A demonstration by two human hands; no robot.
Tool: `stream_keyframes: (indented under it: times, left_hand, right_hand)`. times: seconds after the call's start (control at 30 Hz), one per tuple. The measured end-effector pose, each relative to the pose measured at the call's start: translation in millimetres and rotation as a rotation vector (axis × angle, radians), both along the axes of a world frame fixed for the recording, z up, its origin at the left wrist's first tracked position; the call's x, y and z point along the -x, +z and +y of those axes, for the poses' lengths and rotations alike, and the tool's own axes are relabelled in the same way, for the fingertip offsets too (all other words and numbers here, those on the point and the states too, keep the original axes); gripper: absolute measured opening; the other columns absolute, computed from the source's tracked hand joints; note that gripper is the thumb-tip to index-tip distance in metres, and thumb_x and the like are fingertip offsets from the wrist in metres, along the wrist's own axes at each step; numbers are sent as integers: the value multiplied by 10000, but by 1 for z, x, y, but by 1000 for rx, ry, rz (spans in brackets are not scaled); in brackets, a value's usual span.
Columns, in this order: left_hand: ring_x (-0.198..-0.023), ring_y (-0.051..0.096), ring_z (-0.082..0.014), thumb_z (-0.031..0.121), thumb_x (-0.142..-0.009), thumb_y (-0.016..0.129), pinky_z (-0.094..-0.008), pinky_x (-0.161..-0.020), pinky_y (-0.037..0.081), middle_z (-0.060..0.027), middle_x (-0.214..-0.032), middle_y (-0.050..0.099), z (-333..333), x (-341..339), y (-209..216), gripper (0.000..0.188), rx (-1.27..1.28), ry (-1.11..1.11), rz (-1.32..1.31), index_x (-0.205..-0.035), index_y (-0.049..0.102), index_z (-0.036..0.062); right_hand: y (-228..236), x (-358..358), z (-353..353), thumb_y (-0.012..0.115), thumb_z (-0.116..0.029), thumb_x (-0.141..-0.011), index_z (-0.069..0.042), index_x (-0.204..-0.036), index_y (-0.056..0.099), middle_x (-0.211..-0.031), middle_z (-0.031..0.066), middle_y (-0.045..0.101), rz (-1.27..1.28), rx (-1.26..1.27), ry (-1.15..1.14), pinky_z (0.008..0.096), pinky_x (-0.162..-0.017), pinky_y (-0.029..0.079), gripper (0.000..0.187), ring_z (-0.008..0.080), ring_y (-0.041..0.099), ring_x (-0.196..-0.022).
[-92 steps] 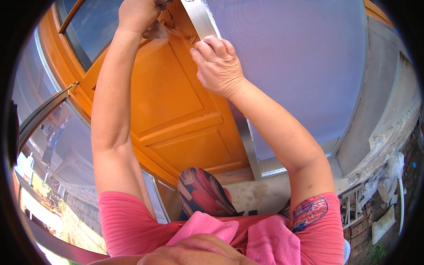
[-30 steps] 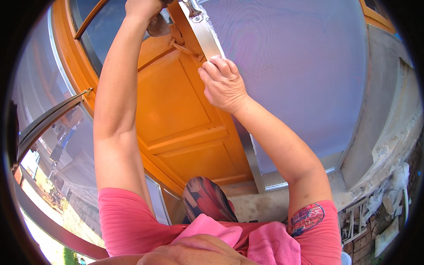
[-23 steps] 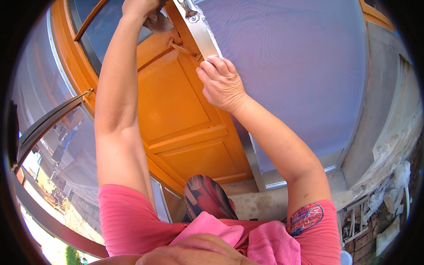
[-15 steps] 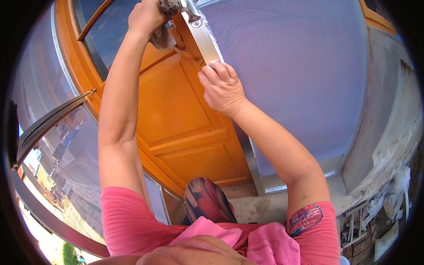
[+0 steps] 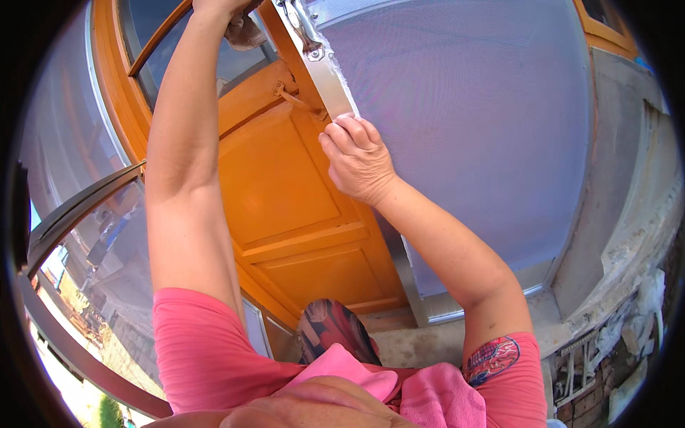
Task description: The person wipes the metal frame and glass of a door and window using a cloth.
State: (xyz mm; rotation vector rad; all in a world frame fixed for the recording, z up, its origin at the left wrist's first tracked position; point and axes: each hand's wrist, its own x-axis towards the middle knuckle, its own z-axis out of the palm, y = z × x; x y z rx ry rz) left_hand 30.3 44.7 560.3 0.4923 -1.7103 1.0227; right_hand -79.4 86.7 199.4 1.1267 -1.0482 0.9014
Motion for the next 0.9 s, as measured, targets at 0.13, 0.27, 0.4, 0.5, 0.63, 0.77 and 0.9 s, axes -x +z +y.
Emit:
stream_keyframes:
  times: [0.13, 0.27, 0.4, 0.5, 0.63, 0.77, 0.9]
  left_hand:
    - [-1023, 682, -391, 93, -792, 686, -486, -866, 569, -187, -1125, 660, 4, -12, -44, 556, 14, 34, -146, -1335, 577, 145]
    - [-1016, 663, -377, 109, -790, 712, -469, -854, 563, -147, -1072, 651, -2, -16, -72, 505, 46, -13, -194, -1278, 606, 175]
    - [-992, 678, -377, 126, -833, 678, -471, -836, 571, -160, -1084, 660, -5, -9, -54, 500, 98, -8, -130, -1319, 597, 206]
    - [-1018, 698, -380, 148, -857, 651, -480, -848, 581, -182, -1141, 675, -4, 0, -18, 563, 39, 20, -35, -1406, 554, 229]
    - [-1057, 703, -383, 149, -854, 648, -482, -865, 584, -201, -1169, 679, -1, 6, 14, 622, 10, 17, 36, -1457, 519, 233]
    - [-1031, 712, -379, 148, -828, 664, -478, -864, 587, -203, -1162, 689, 11, 3, 3, 527, -35, 68, -17, -1348, 581, 166]
    - [-1008, 719, -373, 146, -829, 663, -476, -858, 591, -194, -1099, 711, 8, -1, -10, 449, -2, 104, -55, -1275, 618, 131]
  right_hand:
    - [2, 0, -1, 651, -103, -742, -83, -1105, 681, -1224, 30, 548, 3, 7, 2, 387, -1148, 331, 365, 231, 461, -1291]
    - [0, 4, -4, 653, -104, -739, -85, -1105, 681, -1226, 29, 546, 4, -3, -6, 385, -1148, 330, 368, 233, 460, -1293]
    - [0, 2, -7, 660, -109, -737, -88, -1107, 681, -1227, 27, 546, 6, 12, -19, 382, -1153, 325, 371, 230, 453, -1299]
    - [0, 2, -2, 660, -114, -740, -92, -1105, 681, -1224, 26, 550, -1, -6, -20, 380, -1157, 323, 366, 227, 446, -1304]
    - [0, 2, -2, 654, -116, -748, -91, -1108, 679, -1221, 28, 551, 3, -5, -10, 382, -1156, 324, 362, 229, 444, -1305]
    - [0, 2, -2, 647, -111, -748, -88, -1110, 674, -1218, 30, 550, 4, -4, -5, 385, -1153, 328, 364, 234, 452, -1298]
    - [-1, 3, -1, 642, -105, -745, -86, -1109, 671, -1215, 32, 550, 3, -1, 15, 385, -1146, 337, 366, 238, 463, -1288]
